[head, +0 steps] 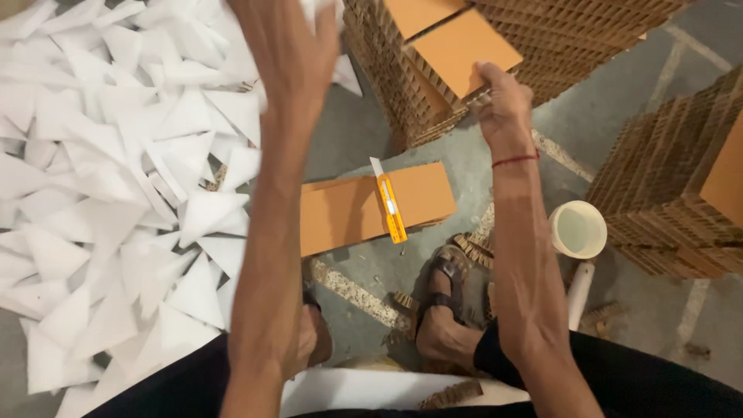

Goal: The person sits on the floor and uses a yellow utility knife to cut rectangular pieces of brown corrugated cardboard. They repeatedly score the cardboard, snap it apart, and separate the pieces, stacking the cut sections nearby.

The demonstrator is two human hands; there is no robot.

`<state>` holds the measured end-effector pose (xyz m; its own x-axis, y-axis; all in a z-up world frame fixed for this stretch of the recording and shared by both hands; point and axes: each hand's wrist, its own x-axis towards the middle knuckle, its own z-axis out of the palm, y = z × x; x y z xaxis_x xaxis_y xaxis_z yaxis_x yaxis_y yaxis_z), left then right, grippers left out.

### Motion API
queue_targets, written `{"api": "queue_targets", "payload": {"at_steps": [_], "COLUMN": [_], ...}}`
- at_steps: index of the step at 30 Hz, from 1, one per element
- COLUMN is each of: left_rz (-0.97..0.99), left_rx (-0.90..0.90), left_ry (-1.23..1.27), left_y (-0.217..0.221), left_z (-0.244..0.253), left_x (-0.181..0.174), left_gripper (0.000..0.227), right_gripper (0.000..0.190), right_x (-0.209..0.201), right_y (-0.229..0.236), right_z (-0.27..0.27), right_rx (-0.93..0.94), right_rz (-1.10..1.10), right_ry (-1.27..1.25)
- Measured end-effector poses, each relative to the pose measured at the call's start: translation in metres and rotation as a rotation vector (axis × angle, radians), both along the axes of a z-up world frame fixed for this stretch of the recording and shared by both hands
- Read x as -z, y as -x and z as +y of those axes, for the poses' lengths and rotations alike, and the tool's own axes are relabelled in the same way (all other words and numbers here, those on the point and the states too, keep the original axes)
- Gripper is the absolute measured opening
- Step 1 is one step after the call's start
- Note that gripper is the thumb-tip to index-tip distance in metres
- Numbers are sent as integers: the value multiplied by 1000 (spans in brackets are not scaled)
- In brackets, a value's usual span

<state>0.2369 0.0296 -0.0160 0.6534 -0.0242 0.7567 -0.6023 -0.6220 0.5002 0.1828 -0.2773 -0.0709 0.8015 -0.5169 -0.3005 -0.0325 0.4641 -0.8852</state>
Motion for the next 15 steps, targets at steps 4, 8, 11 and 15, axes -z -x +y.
{"api": "queue_targets", "payload": {"at_steps": [4, 8, 11, 15], "left_rz": [575, 829, 1108, 950], "left_rx": [-21, 101, 201, 174], "left_ry": [-113, -414, -541, -672], "left_y": [58, 108, 118, 130], "left_z": [11, 21, 18, 19], "left_x": [131, 202, 211, 216], "left_gripper": [97, 109, 116, 135], "right_gripper": [16, 16, 20, 24], "right_x": [49, 54, 42, 39], "right_y": [-14, -11, -8, -10], "right_z": [-26, -27, -15, -13], "right_rx": [-57, -57, 6, -40], "right_rz": [-73, -114, -78, -69], "right_ry": [-51, -101, -113, -15]}}
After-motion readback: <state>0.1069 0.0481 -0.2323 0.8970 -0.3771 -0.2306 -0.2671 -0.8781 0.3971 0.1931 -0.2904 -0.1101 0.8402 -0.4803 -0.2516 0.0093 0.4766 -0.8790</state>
